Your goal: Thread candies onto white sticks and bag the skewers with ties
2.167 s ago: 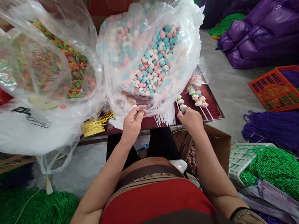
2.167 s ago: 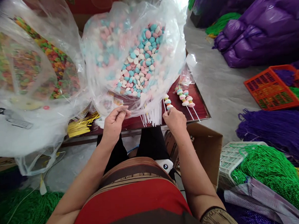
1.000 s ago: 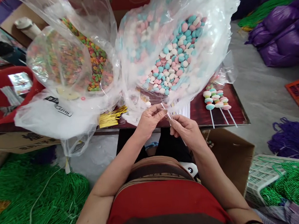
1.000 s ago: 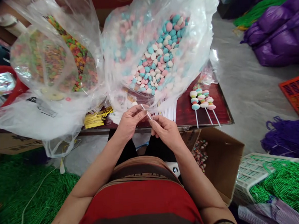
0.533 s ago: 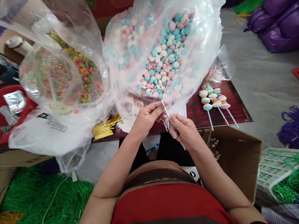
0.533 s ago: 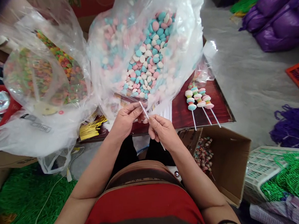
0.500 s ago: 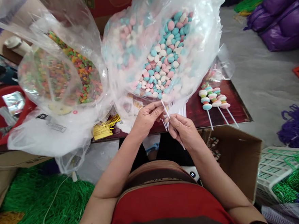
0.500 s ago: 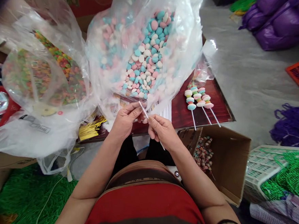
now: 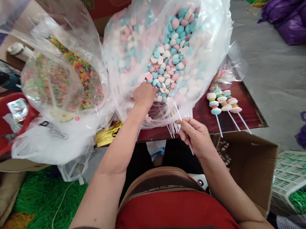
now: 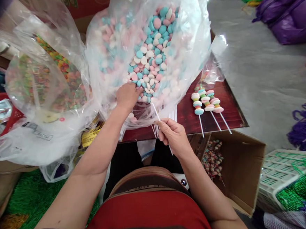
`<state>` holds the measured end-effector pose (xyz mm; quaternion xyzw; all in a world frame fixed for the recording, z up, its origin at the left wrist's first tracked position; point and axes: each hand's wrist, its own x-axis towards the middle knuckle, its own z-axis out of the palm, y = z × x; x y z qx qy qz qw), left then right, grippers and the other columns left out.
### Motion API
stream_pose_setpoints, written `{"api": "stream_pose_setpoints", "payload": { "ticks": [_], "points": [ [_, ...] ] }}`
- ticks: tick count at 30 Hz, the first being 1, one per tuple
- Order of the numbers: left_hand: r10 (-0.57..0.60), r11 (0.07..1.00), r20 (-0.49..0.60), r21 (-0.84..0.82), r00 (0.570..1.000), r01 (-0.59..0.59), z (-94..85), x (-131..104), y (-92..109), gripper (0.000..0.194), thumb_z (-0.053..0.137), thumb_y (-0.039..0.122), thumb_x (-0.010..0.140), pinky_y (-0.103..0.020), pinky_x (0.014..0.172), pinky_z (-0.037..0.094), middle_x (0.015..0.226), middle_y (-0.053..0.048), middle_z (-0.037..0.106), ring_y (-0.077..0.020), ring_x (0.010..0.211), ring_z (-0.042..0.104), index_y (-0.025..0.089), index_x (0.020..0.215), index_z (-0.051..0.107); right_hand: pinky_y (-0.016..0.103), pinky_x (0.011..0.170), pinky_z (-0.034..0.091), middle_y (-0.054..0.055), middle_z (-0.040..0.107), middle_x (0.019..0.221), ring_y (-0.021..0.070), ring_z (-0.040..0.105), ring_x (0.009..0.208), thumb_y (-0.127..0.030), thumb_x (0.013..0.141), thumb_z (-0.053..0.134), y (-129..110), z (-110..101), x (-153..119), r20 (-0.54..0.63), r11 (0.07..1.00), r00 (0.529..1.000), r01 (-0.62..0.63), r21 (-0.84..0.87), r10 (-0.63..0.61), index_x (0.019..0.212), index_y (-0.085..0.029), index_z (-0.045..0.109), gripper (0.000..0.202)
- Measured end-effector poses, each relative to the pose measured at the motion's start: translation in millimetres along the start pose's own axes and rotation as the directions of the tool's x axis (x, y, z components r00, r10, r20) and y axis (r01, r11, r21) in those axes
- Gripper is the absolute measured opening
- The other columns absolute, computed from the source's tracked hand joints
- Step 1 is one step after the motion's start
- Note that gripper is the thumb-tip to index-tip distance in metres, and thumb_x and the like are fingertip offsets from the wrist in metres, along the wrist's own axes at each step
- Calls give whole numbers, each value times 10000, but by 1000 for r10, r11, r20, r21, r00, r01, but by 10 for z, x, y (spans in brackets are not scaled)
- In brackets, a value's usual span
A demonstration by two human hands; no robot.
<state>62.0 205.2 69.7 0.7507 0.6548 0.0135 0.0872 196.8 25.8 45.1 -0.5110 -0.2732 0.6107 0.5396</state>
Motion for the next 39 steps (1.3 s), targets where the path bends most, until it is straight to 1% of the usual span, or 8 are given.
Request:
{"api": "stream_pose_setpoints", "payload": {
  "ticks": [8,14,18,22,28,33,37,39],
  "points": [
    [111,974,-162,-181,981,-140,150,-95,-243,259,533,240,957,-356,921,489,1121,-126,723,-265,1055,673,187,1063,763,187,363,212,-62,534,490,52,362,389,-570,793,787,46,-37,-23,1,999,1000,22,-23,-22,892,-182,704,408],
    [21,864,-257,-482,966,-147,222,-199,-451,215,603,294,938,-298,836,472,918,-59,747,-197,870,663,185,1031,763,198,402,299,-40,605,618,63,447,440,-512,789,786,-74,49,148,32,985,991,130,-113,-127,979,-184,717,385],
    [-76,519,-196,-845,978,-129,256,-368,-419,205,661,342,902,-257,713,472,796,-13,714,-137,714,618,169,970,746,210,435,328,-21,633,699,67,445,484,-437,848,715,-212,192,425,-13,917,961,258,-305,-275,985,-181,734,291],
    [1,129,-98,-987,995,-97,210,-706,-293,336,767,463,821,-253,689,520,861,-12,743,-118,698,638,183,1007,756,218,520,404,-8,649,745,110,547,625,-428,878,677,-269,352,569,35,841,929,348,-415,-368,1036,-192,752,294],
    [93,-102,-58,-994,994,-48,149,-1091,-248,502,877,531,713,-256,772,566,933,-17,782,-112,763,685,200,1072,761,261,597,504,-2,660,741,147,619,686,-538,829,743,-191,446,434,113,890,931,364,-273,-346,934,-207,739,347],
    [73,-43,-23,-999,997,-20,221,-1174,-287,565,838,591,745,-264,745,561,869,-7,763,-102,695,665,178,1123,756,296,714,527,-19,671,757,141,603,704,-445,848,716,-130,463,333,55,818,913,388,-424,-405,914,-214,716,240],
    [75,122,-85,-988,994,-94,216,-1273,-279,563,758,596,833,-298,885,564,1011,-22,777,-150,881,702,191,1224,749,273,656,470,-21,665,731,129,556,661,-398,864,680,-185,495,259,39,689,883,392,-610,-468,886,-212,698,188],
    [104,108,-69,-991,992,-80,203,-1315,-267,556,723,583,872,-334,941,572,1092,-39,779,-183,974,716,204,1278,733,266,638,445,-25,658,719,121,533,638,-389,862,675,-224,508,220,36,642,864,401,-653,-502,854,-212,681,177]
  ]
}}
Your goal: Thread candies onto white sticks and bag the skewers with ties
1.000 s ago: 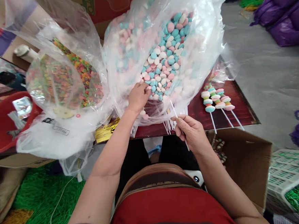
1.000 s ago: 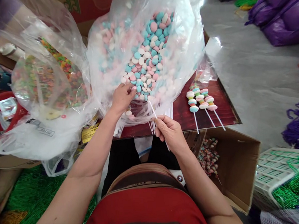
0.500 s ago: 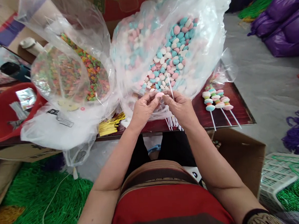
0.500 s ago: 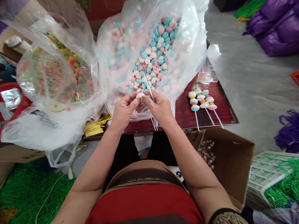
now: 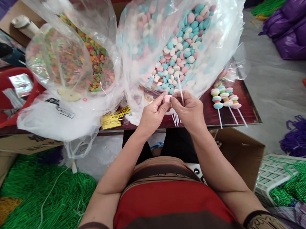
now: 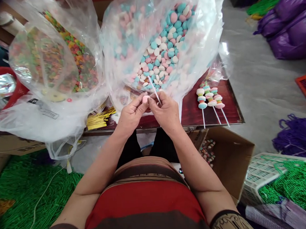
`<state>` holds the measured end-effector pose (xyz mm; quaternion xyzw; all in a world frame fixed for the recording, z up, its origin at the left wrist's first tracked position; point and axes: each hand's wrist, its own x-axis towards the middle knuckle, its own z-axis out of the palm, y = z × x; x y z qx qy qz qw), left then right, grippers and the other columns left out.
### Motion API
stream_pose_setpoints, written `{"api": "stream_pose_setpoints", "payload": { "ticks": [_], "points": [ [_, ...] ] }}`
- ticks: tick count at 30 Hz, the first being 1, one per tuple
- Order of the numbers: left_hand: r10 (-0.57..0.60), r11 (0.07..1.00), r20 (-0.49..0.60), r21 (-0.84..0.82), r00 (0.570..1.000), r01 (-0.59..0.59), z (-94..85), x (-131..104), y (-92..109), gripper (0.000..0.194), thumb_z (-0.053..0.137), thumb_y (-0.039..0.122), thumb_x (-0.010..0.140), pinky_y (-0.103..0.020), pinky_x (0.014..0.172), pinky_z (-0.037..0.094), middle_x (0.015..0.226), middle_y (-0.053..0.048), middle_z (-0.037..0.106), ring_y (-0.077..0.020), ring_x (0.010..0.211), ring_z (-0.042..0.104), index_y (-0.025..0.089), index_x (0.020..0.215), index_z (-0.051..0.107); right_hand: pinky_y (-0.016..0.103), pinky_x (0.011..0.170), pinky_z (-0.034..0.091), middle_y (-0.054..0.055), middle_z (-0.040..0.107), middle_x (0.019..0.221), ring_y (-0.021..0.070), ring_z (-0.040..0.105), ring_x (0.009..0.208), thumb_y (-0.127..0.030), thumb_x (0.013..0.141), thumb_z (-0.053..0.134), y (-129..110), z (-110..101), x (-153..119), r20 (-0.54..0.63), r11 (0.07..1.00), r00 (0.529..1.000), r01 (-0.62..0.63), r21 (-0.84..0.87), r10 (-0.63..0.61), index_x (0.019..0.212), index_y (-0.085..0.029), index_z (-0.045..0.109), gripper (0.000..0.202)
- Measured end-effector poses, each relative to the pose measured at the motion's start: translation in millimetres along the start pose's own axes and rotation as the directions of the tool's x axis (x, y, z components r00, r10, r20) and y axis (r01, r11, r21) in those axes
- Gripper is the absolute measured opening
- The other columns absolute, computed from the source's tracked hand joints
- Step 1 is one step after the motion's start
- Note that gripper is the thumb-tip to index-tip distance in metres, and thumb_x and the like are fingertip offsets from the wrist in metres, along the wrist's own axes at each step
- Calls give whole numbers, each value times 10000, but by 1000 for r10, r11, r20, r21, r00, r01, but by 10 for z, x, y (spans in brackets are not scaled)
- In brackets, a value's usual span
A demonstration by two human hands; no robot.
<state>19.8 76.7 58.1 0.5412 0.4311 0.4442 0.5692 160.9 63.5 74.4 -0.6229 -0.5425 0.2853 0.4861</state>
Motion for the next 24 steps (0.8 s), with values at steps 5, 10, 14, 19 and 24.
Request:
{"api": "stream_pose_setpoints", "payload": {
  "ticks": [5,10,14,19,24],
  "points": [
    [-99,973,-1,-210,995,96,15,5,-45,450,729,529,882,-410,924,621,990,-56,787,-214,953,758,216,1204,766,266,648,439,-24,653,726,120,508,640,-403,863,683,-45,-14,-58,-15,1000,1000,15,4,-15,804,-221,654,194],
    [-102,964,2,-247,995,99,30,-29,-38,432,749,528,861,-390,940,622,1039,-53,795,-210,991,760,210,1152,783,272,668,448,-20,649,745,122,496,646,-382,877,674,-43,1,-86,-14,1000,1000,-3,-6,2,796,-225,626,183],
    [-97,965,-6,-244,995,93,53,-50,-20,526,805,587,784,-336,919,615,1061,-33,801,-187,971,749,211,1151,779,271,665,445,-20,623,723,122,496,657,-404,866,698,-41,-6,-73,10,999,1000,-18,29,18,776,-221,629,215],
    [-216,934,-76,-308,973,184,20,7,-82,452,813,494,811,-341,877,627,951,-55,806,-171,874,766,158,1106,751,251,545,402,3,666,854,106,488,614,-509,888,672,28,-80,-128,200,941,974,-163,297,105,1071,-241,730,330],
    [-250,926,-136,-323,959,196,-27,25,-101,317,785,339,851,-318,836,636,917,-41,812,-145,804,771,155,1102,727,248,451,346,-8,671,796,82,444,491,-526,930,633,30,-222,-367,236,895,959,-240,376,158,1329,-276,700,475]
  ]
}}
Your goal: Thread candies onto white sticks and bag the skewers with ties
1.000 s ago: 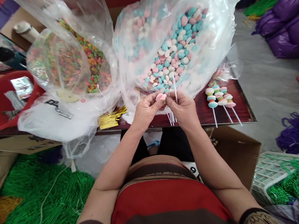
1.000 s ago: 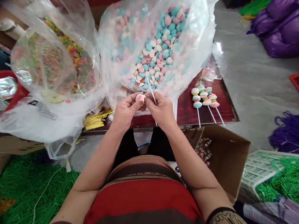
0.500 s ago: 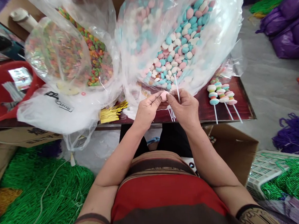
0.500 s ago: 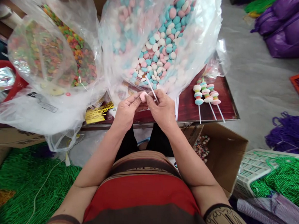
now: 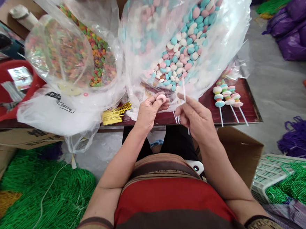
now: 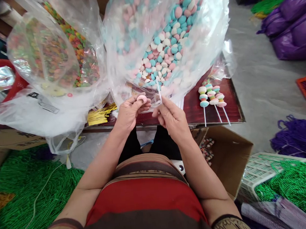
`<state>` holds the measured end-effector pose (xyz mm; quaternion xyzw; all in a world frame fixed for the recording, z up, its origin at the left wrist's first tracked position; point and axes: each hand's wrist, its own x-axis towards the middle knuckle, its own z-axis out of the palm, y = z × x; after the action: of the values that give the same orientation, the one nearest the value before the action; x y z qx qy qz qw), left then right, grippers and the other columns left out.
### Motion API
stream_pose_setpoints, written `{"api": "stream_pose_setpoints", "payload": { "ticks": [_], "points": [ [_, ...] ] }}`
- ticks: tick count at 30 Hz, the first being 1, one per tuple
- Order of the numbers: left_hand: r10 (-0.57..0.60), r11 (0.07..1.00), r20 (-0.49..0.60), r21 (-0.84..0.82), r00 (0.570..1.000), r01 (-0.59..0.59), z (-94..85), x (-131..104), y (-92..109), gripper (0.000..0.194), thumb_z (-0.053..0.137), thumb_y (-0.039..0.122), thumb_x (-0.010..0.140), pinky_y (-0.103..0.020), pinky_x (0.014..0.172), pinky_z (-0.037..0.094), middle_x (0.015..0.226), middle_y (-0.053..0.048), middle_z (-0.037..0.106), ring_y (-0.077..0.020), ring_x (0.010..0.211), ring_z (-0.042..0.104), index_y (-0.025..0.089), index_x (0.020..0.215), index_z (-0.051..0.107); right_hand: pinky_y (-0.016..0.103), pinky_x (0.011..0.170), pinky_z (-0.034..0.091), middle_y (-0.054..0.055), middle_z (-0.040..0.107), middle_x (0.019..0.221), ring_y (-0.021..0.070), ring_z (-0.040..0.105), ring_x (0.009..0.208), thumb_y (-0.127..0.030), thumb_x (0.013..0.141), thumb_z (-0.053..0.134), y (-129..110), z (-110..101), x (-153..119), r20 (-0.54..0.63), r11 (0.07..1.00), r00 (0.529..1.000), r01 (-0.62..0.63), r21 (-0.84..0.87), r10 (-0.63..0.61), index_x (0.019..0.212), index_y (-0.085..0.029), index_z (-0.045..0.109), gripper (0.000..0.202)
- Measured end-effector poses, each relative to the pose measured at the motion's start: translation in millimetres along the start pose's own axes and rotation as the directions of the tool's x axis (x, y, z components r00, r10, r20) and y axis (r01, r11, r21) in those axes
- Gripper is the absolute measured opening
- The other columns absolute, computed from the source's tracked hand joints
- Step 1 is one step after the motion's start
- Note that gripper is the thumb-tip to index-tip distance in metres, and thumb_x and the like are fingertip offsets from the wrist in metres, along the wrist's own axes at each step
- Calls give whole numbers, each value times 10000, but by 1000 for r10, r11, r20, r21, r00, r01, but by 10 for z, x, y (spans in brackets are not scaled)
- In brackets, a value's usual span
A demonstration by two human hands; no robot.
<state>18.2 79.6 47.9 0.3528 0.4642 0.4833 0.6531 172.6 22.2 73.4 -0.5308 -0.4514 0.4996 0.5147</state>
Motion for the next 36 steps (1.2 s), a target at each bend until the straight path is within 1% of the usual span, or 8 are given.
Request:
{"api": "stream_pose_setpoints", "payload": {
  "ticks": [7,14,17,20,23,27,32,36],
  "points": [
    [4,997,48,-72,999,0,-36,21,-6,356,829,371,828,-315,876,625,999,-47,810,-151,880,768,179,1114,741,224,457,377,-75,558,506,85,435,413,-418,956,576,-6,-15,-220,124,972,987,-68,-226,98,1379,-195,696,493],
    [-51,989,145,-128,988,70,-42,20,7,419,861,429,788,-365,943,615,1045,-79,812,-211,1011,774,184,1111,754,238,505,425,-81,496,457,101,453,423,-397,949,565,49,3,-165,136,961,990,0,-276,39,1341,-186,726,474],
    [1,996,154,-93,988,13,-52,18,-21,484,865,473,767,-377,945,614,1058,-76,815,-213,997,775,187,1143,762,249,506,426,-80,475,453,104,430,415,-378,945,568,49,-1,-156,133,959,991,14,-282,25,1323,-193,739,454],
    [108,988,101,101,989,-118,-63,-3,-39,456,821,490,812,-375,976,598,1082,-43,820,-200,994,769,228,1182,772,253,510,414,-72,447,454,112,428,433,-353,945,549,26,-33,-142,128,947,992,30,-320,12,1242,-206,783,406],
    [275,890,63,362,959,-279,-66,-33,-26,313,812,396,841,-361,1052,558,1130,-11,818,-211,1074,754,273,1128,807,256,525,409,-48,451,476,136,484,507,-331,924,560,-17,-77,-124,124,933,992,41,-358,3,1132,-206,825,359],
    [420,738,138,524,897,-426,-76,-31,-31,208,782,324,872,-354,1047,558,1118,-14,823,-228,1089,753,289,1073,825,257,533,404,-23,496,532,149,514,569,-332,912,560,-64,-97,-110,119,935,993,42,-353,1,1063,-198,834,341],
    [475,590,274,606,837,-533,-85,-30,-146,276,633,329,974,-350,1008,575,1156,-65,812,-225,1093,752,257,1197,780,254,506,370,-19,501,544,145,494,543,-322,911,547,-9,-39,-90,123,926,991,87,-367,-45,993,-210,812,300],
    [483,479,401,623,779,-618,-45,-94,-229,366,477,251,1018,-362,1040,563,1266,-122,770,-227,1177,724,197,1284,724,247,453,328,-29,491,525,124,447,474,-402,928,595,100,49,-37,47,939,997,68,-338,-55,836,-219,724,242]
  ]
}}
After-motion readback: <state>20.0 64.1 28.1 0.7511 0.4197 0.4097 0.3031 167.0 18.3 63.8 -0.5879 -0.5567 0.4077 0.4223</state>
